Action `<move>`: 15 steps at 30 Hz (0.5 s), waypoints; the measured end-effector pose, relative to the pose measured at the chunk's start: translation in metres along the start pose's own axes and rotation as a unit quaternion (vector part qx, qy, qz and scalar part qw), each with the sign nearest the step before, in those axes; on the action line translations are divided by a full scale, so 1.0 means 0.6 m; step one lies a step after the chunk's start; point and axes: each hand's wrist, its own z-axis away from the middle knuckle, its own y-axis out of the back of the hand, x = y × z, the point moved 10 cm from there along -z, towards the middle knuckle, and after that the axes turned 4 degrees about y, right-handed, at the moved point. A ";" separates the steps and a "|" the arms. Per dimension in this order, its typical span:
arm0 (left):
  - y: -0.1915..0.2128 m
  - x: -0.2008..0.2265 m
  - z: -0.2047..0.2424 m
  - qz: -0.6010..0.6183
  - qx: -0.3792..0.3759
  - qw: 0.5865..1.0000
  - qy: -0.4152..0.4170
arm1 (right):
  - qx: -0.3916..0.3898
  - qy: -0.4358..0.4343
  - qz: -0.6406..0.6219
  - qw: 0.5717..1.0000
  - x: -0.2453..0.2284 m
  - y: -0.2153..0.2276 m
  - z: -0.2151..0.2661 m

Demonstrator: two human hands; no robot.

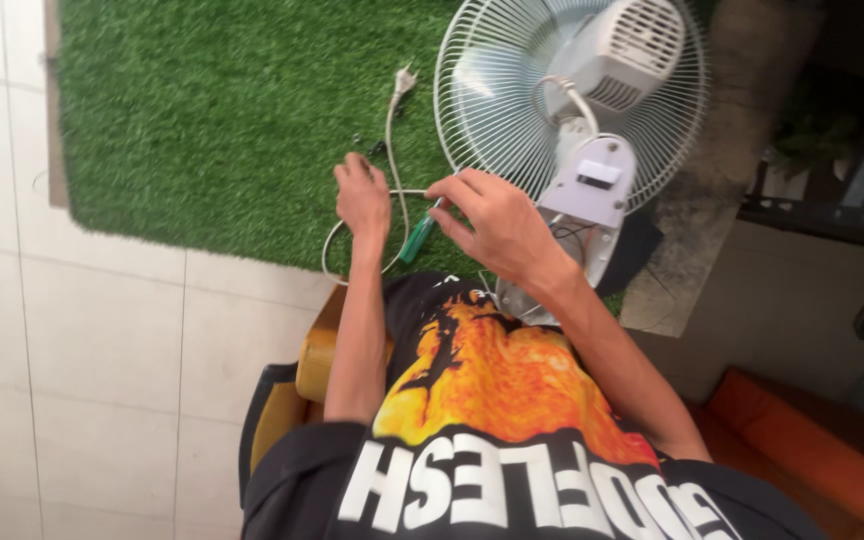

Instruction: The person repairs a white pedestal fan by reassembling its internal components. They connect wires to the control switch, secure the switch housing with a screwdriver, and then attach and fasten the black base cover to the fan's control panel.

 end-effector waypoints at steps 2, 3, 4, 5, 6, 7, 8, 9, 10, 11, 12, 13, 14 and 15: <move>0.055 0.053 0.022 0.121 0.017 0.992 -0.033 | 0.036 -0.024 -0.017 0.999 0.001 0.022 0.013; 0.086 0.080 0.032 0.181 0.025 0.982 -0.048 | 0.053 -0.034 -0.026 0.998 0.002 0.032 0.019; 0.087 0.093 0.045 0.278 -0.045 0.960 -0.002 | 0.074 -0.045 -0.023 0.996 0.003 0.042 0.030; 0.084 0.114 0.066 0.369 -0.115 0.921 0.046 | 0.094 -0.057 -0.020 0.994 0.004 0.052 0.042; 0.080 0.142 0.090 0.454 -0.180 0.868 0.092 | 0.115 -0.065 -0.018 0.991 0.007 0.063 0.051; 0.085 0.179 0.118 0.524 -0.228 0.813 0.106 | 0.129 -0.062 -0.006 0.990 0.007 0.072 0.059; 0.091 0.216 0.148 0.589 -0.273 0.751 0.120 | 0.142 -0.059 0.004 0.988 0.006 0.081 0.069; 0.092 0.249 0.175 0.619 -0.320 0.704 0.139 | 0.154 -0.055 0.014 0.986 0.006 0.090 0.079; 0.094 0.277 0.200 0.644 -0.363 0.654 0.159 | 0.173 -0.070 0.003 0.982 0.011 0.100 0.091; 0.098 0.301 0.218 0.649 -0.391 0.633 0.159 | 0.192 -0.085 -0.008 0.978 0.015 0.110 0.105; 0.101 0.323 0.234 0.653 -0.419 0.611 0.159 | 0.212 -0.101 -0.018 0.972 0.020 0.119 0.117; 0.102 0.341 0.248 0.656 -0.446 0.588 0.159 | 0.228 -0.104 -0.008 0.968 0.020 0.127 0.126; 0.103 0.353 0.252 0.659 -0.457 0.578 0.156 | 0.246 -0.107 0.005 0.963 0.020 0.137 0.135; 0.103 0.363 0.255 0.661 -0.467 0.567 0.153 | 0.264 -0.109 0.017 0.958 0.022 0.147 0.142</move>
